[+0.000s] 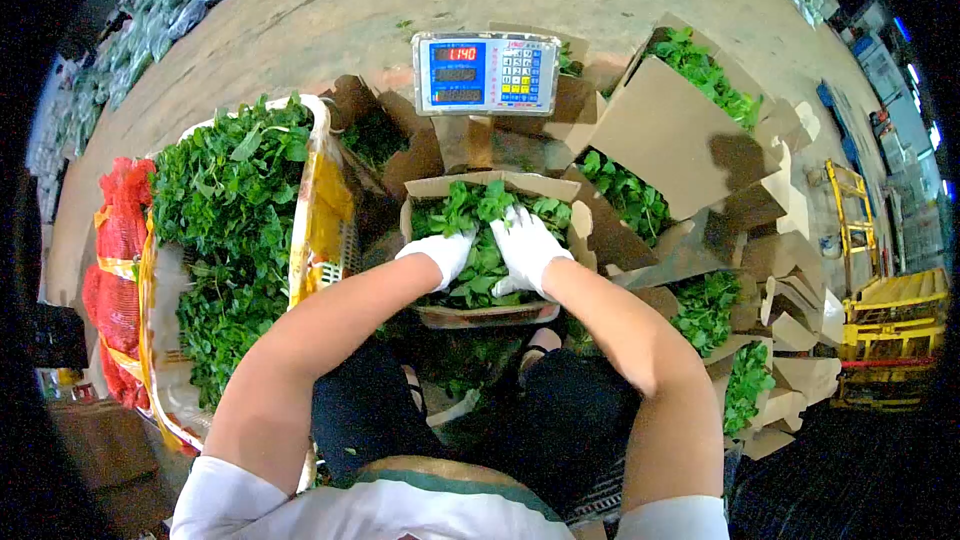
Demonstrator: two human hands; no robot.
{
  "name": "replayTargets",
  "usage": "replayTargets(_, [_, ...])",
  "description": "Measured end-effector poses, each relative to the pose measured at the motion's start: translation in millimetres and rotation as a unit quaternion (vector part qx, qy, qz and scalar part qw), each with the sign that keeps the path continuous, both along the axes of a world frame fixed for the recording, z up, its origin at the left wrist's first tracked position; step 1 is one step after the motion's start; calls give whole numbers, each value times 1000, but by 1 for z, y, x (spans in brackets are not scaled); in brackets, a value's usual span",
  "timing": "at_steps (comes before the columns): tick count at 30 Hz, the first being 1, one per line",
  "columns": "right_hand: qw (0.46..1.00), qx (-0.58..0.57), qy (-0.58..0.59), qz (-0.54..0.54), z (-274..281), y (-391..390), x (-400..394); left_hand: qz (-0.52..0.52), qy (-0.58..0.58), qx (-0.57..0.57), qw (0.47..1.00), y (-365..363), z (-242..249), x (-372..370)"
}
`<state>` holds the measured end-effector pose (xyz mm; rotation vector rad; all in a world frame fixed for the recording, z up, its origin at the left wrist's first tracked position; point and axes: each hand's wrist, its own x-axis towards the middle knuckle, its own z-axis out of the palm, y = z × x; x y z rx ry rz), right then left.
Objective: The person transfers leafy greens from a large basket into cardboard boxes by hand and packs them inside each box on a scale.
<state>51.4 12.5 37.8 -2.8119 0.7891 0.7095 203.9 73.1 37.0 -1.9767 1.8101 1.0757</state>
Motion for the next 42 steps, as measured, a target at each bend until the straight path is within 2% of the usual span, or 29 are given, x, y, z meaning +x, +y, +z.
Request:
replayTargets(2, [1000,10,24,7,-18,-2,3,116,25,31,992,-3,-29,-3])
replayTargets(4, [999,14,40,14,-38,-8,8,272,46,81,958,-12,-41,-7])
replayTargets(5, [999,12,44,13,-49,-11,10,273,45,81,958,-14,-45,-10])
replayTargets(6, [999,8,47,10,-47,-13,13,180,-11,84,980,-18,-44,-14])
replayTargets(8, [999,17,45,-2,-40,-11,14,67,-76,82,991,-18,-45,-20])
replayTargets(10, [1000,15,17,-5,-34,-10,11,242,-17,74,967,-21,-50,-19])
replayTargets(11, [1000,5,-8,-2,-33,-10,6,420,53,73,903,-21,-52,-16])
replayTargets(12, [1000,8,-4,-7,-25,-9,6,393,86,43,915,-17,-54,-11])
replayTargets(13, [1000,13,-1,-12,-15,-9,7,196,4,25,980,-17,-38,-10])
replayTargets(14, [1000,23,7,-20,-3,-11,8,2,-97,-29,995,-17,-23,-8])
replayTargets(15, [999,35,16,-29,11,-10,8,-138,-165,-39,976,-11,31,-11])
replayTargets(17, [999,1,-17,-42,35,-5,2,-156,-137,-60,976,-9,58,-6])
replayTargets(18, [998,23,-23,-60,49,-6,1,-192,-136,-66,970,-7,76,-4])
replayTargets(19, [995,45,-29,-78,60,-11,1,-179,-140,-86,970,-8,79,-2])
replayTargets(21, [987,17,-104,-122,65,-21,-3,-123,-134,-197,964,-6,84,-2])
replayTargets(22, [983,4,-128,-130,70,-22,-5,-130,-100,-259,952,-9,77,0])
replayTargets(23, [978,-9,-153,-138,72,-23,-5,-151,-69,-241,956,-14,76,-1])
replayTargets(24, [981,38,-125,-145,73,-25,-4,-200,-65,-267,941,-16,66,-2])
replayTargets(25, [982,95,-32,-159,77,-23,2,-248,-60,-291,922,-19,50,-2])
replayTargets(26, [984,98,-10,-150,69,-20,3,-252,-60,-208,943,-20,32,-4])
replayTargets(28, [985,107,44,-129,48,-13,1,-264,-101,-102,954,-13,15,-8])
replayTargets(29, [983,110,20,-149,14,-18,-5,-259,-113,-55,958,-12,7,-10])
replayTargets(30, [970,133,-8,-205,4,-15,-4,-256,-130,-38,957,-13,2,-14])
replayTargets(32, [871,237,-50,-427,-15,-11,0,-255,-153,-26,954,-14,-10,-24])
replayTargets(33, [905,175,-35,-385,-41,-14,-2,-250,-178,-21,951,-17,-18,-26])
replayTargets(35, [896,180,-24,-406,-50,-15,0,-237,-175,-32,955,-20,-49,-27])
replayTargets(38, [886,188,-37,-423,-47,-14,1,-235,-195,-32,952,-23,-45,-31])
replayTargets(42, [892,196,-53,-405,-38,-12,-10,-239,-151,-66,957,-13,-14,-27])
